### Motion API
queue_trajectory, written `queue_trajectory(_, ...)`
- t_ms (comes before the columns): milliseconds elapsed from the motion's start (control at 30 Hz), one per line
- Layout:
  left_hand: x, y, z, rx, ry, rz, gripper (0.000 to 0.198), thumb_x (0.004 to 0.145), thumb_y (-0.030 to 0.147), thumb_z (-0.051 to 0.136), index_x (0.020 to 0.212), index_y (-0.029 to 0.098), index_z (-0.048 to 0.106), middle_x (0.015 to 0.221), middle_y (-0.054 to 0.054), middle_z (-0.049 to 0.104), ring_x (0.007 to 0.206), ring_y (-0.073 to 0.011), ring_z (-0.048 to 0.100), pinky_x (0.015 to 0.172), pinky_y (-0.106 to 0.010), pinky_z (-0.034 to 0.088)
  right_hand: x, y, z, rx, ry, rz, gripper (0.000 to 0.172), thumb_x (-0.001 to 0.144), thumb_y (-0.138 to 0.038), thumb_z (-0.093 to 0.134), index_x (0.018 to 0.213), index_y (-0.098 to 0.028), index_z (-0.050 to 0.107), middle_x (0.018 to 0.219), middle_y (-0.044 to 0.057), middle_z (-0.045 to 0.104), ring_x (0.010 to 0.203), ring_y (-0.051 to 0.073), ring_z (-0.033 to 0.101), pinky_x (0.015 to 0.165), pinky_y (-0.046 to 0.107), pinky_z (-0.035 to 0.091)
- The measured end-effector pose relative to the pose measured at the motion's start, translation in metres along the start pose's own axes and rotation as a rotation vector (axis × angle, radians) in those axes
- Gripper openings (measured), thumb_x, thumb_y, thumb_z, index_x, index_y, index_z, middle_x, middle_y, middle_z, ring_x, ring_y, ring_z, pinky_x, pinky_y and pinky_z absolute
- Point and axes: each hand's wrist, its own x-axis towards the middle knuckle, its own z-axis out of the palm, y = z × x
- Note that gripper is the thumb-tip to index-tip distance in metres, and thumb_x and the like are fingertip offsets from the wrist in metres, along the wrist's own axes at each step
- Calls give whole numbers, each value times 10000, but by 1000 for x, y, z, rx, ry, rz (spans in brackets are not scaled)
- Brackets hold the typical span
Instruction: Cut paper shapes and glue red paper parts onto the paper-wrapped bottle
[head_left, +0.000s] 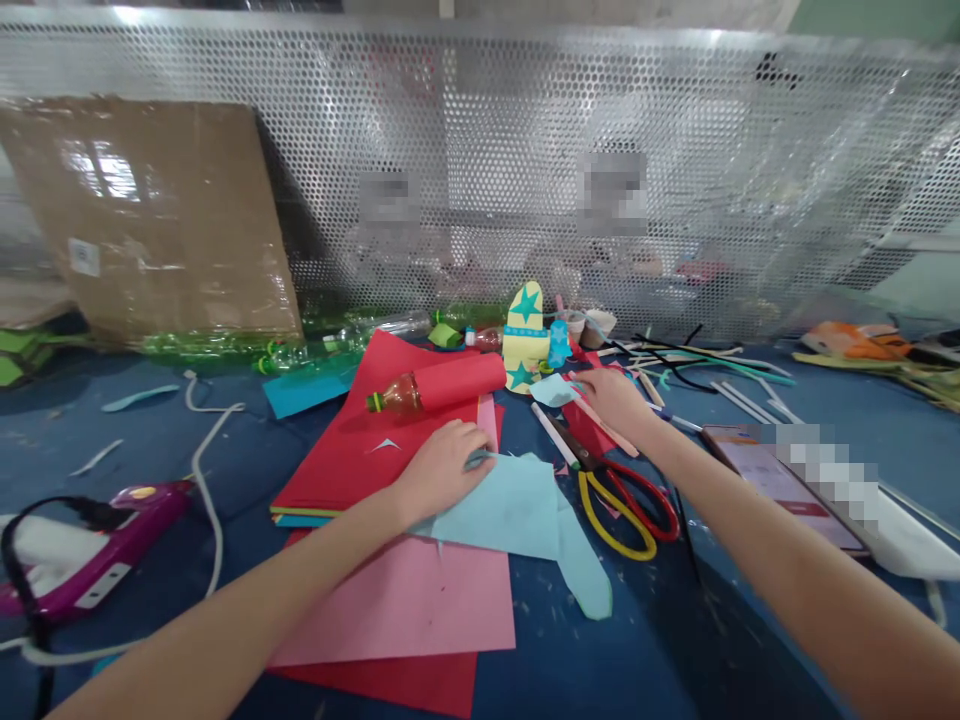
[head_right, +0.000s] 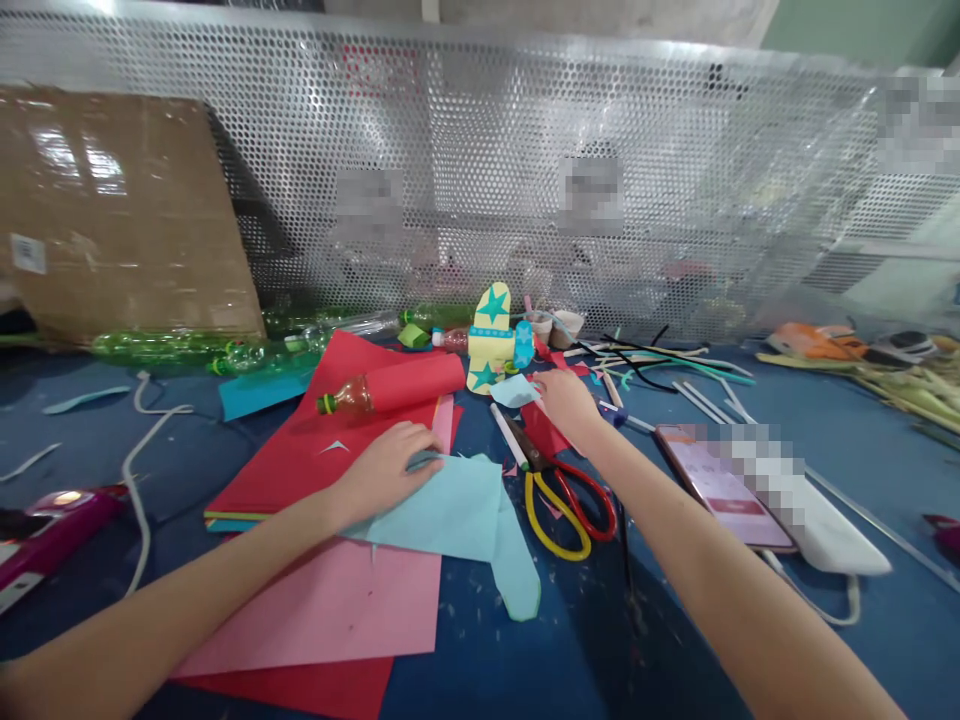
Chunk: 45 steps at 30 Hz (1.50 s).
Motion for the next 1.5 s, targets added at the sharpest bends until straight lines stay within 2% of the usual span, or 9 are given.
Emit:
queue_trajectory(100, -2, -2, 9, 44, 54, 58, 188, 913, 254, 477, 981, 169, 630, 969, -88, 651, 939, -250, 553, 854, -385, 432, 30, 4, -1, -133, -56, -9, 286, 928, -301, 565, 1186, -180, 573, 1212, 89, 590, 996, 214, 616, 832, 417, 528)
queue_trajectory(233, -4, -5, 12, 79, 90, 106, 197, 930, 244, 458, 922, 173, 642, 897, -67, 650, 868, -228, 549, 797, -352, 440, 57, 7, 3, -252, -129, -19, 287, 928, -302, 564, 1190, -185, 570, 1211, 84, 590, 994, 214, 617, 827, 418, 530)
queue_trajectory(533, -4, -4, 13, 134, 106, 118, 178, 924, 216, 486, 879, 152, 646, 874, -58, 652, 830, -214, 542, 784, -338, 437, 75, 15, 9, -389, -228, -105, 294, 923, -301, 574, 1191, -183, 568, 1206, 83, 591, 997, 218, 617, 824, 415, 530)
queue_trajectory(633, -4, -4, 13, 135, 96, 120, 184, 928, 217, 478, 877, 157, 644, 874, -56, 652, 831, -214, 543, 780, -339, 437, 74, 18, 11, -410, -214, -134, 302, 922, -302, 574, 1195, -174, 565, 1205, 86, 591, 994, 219, 618, 823, 420, 531)
queue_trajectory(767, -4, -4, 13, 137, 95, 116, 190, 927, 222, 475, 872, 158, 645, 873, -61, 650, 836, -216, 542, 770, -341, 440, 68, 18, 8, -404, -126, -158, 312, 919, -302, 579, 1196, -160, 564, 1205, 95, 591, 995, 222, 618, 826, 423, 529)
queue_trajectory(1167, -4, -5, 15, 142, 138, 132, 172, 913, 212, 504, 926, 143, 661, 885, -70, 658, 854, -230, 557, 777, -356, 461, 42, 14, -39, -177, 222, -215, 276, 929, -298, 564, 1175, -176, 576, 1192, 81, 600, 986, 212, 620, 825, 420, 530)
queue_trajectory(1300, -5, -3, 11, 125, 158, 129, 240, 945, 251, 457, 888, 165, 674, 887, -64, 673, 850, -216, 568, 764, -345, 462, 30, 8, -43, -91, 203, -264, 234, 930, -297, 564, 1121, -166, 598, 1126, 68, 628, 934, 193, 634, 799, 399, 536)
queue_trajectory(1400, -4, 1, 3, 106, 181, 105, 303, 961, 300, 423, 886, 163, 683, 932, -83, 683, 902, -225, 576, 816, -373, 456, 16, -2, -42, -33, 151, -345, 132, 926, -190, 531, 983, -144, 640, 977, 58, 669, 900, 191, 635, 811, 374, 515)
queue_trajectory(1500, -3, 8, -7, -122, 242, -14, 323, 935, 389, 459, 918, 155, 681, 976, -97, 685, 967, -239, 588, 890, -406, 449, -2, -17, -40, 24, 92, -456, 178, 859, -85, 497, 862, -151, 662, 878, 77, 678, 892, 217, 625, 821, 348, 490)
